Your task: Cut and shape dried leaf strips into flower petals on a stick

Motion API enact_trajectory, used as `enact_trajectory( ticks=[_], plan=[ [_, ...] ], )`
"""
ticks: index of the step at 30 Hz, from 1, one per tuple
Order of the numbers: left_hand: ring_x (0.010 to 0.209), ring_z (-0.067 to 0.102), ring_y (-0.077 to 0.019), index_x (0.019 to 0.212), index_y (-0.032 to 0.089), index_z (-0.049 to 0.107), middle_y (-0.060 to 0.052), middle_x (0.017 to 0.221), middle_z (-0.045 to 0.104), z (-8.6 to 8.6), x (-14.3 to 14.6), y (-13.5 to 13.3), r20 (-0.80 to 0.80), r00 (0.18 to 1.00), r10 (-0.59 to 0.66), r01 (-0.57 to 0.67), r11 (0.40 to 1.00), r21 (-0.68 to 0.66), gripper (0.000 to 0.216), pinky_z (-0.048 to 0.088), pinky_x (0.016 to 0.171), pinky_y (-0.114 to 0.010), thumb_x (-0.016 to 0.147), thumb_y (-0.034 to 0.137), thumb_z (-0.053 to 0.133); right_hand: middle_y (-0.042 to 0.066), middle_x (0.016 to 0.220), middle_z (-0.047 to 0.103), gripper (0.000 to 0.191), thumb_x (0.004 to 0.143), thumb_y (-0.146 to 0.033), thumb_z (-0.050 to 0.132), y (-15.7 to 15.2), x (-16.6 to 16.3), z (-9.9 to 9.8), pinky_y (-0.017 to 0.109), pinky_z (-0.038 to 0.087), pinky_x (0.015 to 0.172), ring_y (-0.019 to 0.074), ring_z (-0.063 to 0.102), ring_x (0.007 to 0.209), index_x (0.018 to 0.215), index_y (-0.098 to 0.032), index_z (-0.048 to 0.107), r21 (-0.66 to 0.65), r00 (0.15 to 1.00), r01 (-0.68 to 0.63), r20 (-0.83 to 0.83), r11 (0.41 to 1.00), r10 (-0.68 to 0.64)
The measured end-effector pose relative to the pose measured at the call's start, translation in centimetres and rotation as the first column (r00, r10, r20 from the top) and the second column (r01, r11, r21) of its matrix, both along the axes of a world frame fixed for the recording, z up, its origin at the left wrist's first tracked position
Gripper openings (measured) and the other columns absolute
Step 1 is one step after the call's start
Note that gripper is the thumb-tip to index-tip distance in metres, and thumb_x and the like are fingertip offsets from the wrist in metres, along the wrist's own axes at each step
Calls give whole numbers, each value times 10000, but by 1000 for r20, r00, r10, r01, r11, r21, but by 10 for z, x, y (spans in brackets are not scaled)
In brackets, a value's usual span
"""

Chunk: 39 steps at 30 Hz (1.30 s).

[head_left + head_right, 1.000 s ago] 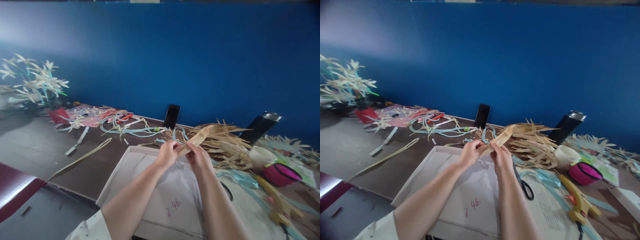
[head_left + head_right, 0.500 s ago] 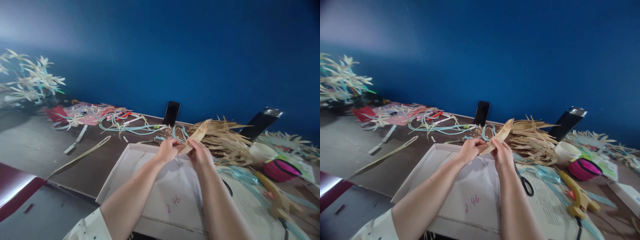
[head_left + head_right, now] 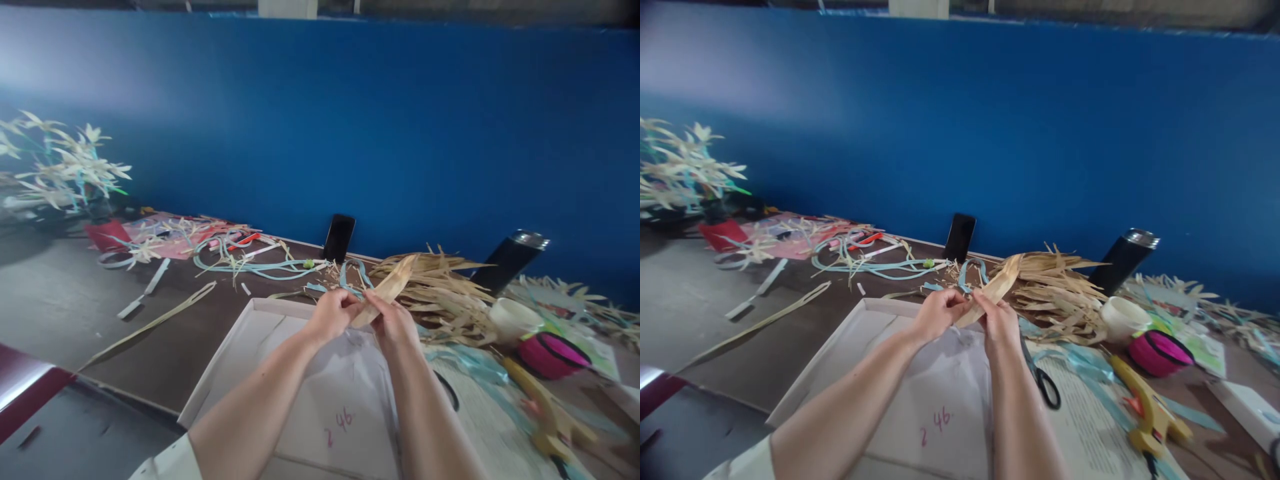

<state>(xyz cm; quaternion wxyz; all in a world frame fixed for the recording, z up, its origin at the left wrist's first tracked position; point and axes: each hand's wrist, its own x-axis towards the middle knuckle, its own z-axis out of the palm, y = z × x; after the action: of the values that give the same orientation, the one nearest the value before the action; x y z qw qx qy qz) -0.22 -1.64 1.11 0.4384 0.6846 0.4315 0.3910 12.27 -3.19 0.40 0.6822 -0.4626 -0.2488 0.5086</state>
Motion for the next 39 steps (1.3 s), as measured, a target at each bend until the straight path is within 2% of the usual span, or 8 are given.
enact_trajectory(
  ticks=[12, 17, 20, 23, 29, 35, 39],
  plan=[
    [528, 431, -75, 679, 140, 594, 17, 589, 536, 4, 1, -6, -8, 998, -63, 62, 996, -67, 280, 289, 482, -191, 680, 420, 582, 30, 592, 653, 167, 606, -287, 709, 4, 9, -1, 225, 434, 408, 133, 558, 474, 654, -133, 662, -70, 989, 148, 0, 987, -148],
    [557, 451, -83, 676, 134, 604, 8, 610, 550, 7, -1, -5, 29, 999, -21, 23, 996, -84, 260, 317, 506, -190, 688, 393, 575, 54, 661, 677, 312, 613, -389, 723, -2, 6, 4, 250, 469, 466, 157, 593, 521, 765, -118, 698, -18, 994, 52, 101, 998, -50],
    [560, 457, -84, 685, 133, 606, 7, 613, 551, 6, -1, -4, 33, 999, 7, -5, 997, -75, 261, 318, 504, -187, 688, 392, 575, 47, 719, 685, 328, 578, -352, 761, -3, 4, 6, 234, 473, 494, 146, 602, 564, 812, -131, 701, 16, 996, 22, 88, 1000, -23],
    [553, 455, -85, 695, 133, 607, 9, 609, 549, 3, 0, -3, 30, 1000, 1, 1, 998, -63, 277, 316, 499, -189, 682, 409, 581, 32, 655, 669, 316, 542, -331, 782, -3, 6, 6, 218, 444, 449, 130, 576, 516, 770, -127, 703, 4, 993, 81, 87, 997, -81],
    [494, 405, -72, 692, 135, 599, 25, 543, 500, 0, 3, -4, 47, 995, -83, 87, 992, -89, 275, 285, 463, -190, 685, 409, 579, 25, 571, 644, 324, 557, -400, 750, 0, 14, 4, 236, 411, 389, 139, 544, 447, 717, -123, 700, -59, 975, 204, 99, 977, -198],
    [502, 411, -71, 675, 134, 600, 20, 554, 511, 3, 1, -2, 72, 997, -1, 10, 992, -124, 286, 313, 488, -192, 667, 420, 599, 33, 637, 658, 354, 599, -414, 732, -3, 7, 7, 237, 441, 435, 146, 574, 501, 806, -130, 691, -2, 994, 25, 103, 1000, -24],
    [491, 404, -71, 681, 133, 602, 20, 551, 509, 2, 0, 0, 85, 995, 43, -31, 990, -135, 320, 309, 475, -192, 677, 452, 580, 13, 636, 658, 300, 560, -345, 774, -5, 2, 7, 241, 460, 490, 141, 584, 524, 766, -154, 671, 31, 990, -74, 121, 997, 70]
  ],
)
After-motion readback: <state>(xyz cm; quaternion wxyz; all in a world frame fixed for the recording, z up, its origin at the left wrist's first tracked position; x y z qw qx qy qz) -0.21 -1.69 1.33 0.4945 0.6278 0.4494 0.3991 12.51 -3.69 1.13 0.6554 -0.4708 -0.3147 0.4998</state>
